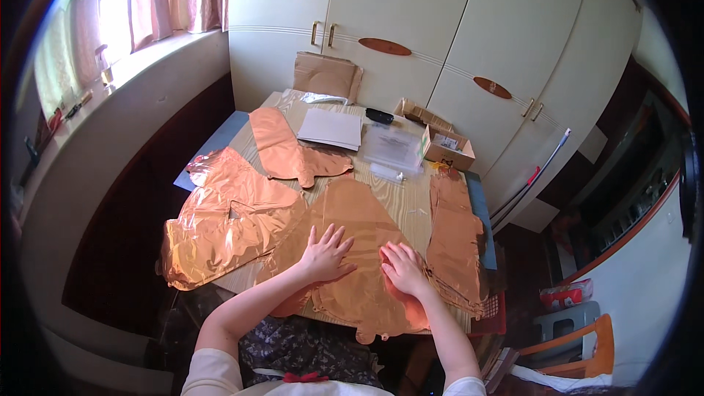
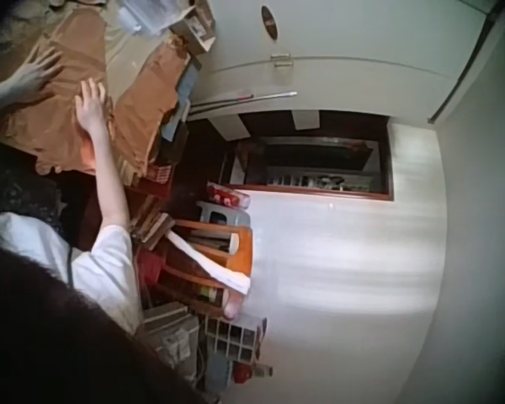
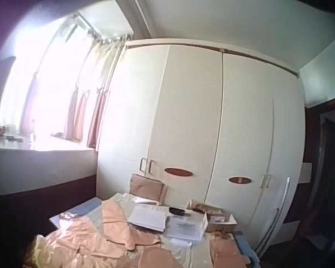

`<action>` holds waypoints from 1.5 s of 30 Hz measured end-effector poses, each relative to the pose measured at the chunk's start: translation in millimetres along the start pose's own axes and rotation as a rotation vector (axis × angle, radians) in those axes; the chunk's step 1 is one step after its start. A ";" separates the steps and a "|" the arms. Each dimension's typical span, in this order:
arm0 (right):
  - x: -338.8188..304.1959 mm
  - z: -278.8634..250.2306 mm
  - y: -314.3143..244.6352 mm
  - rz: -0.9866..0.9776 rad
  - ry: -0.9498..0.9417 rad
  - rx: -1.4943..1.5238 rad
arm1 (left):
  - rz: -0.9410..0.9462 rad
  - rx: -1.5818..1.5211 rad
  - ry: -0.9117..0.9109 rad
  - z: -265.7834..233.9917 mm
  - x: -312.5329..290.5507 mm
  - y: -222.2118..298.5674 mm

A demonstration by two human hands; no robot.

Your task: Packaging a foil balloon into a plastic sleeve and folding other foil balloons.

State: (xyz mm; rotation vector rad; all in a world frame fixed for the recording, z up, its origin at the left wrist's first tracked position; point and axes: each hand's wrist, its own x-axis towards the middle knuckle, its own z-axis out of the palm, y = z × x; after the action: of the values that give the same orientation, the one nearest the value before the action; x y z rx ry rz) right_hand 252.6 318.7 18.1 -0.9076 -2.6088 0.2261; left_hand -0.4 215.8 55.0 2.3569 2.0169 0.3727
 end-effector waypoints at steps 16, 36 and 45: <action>63.8 -30.8 9.7 0.335 -0.021 -0.049 | 0.015 0.061 -0.024 1.6 -2.2 -3.6; 106.7 -33.4 45.4 0.599 -0.423 0.249 | 0.006 0.031 -0.061 0.6 0.3 -2.8; 83.4 -32.9 34.3 0.652 -0.346 0.758 | 0.003 0.039 -0.066 0.5 -0.9 -3.8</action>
State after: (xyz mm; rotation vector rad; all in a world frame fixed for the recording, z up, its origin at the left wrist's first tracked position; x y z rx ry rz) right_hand 224.5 398.6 63.3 -1.4379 -2.0724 1.5217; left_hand -4.1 215.6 53.7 2.3612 2.0108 0.2547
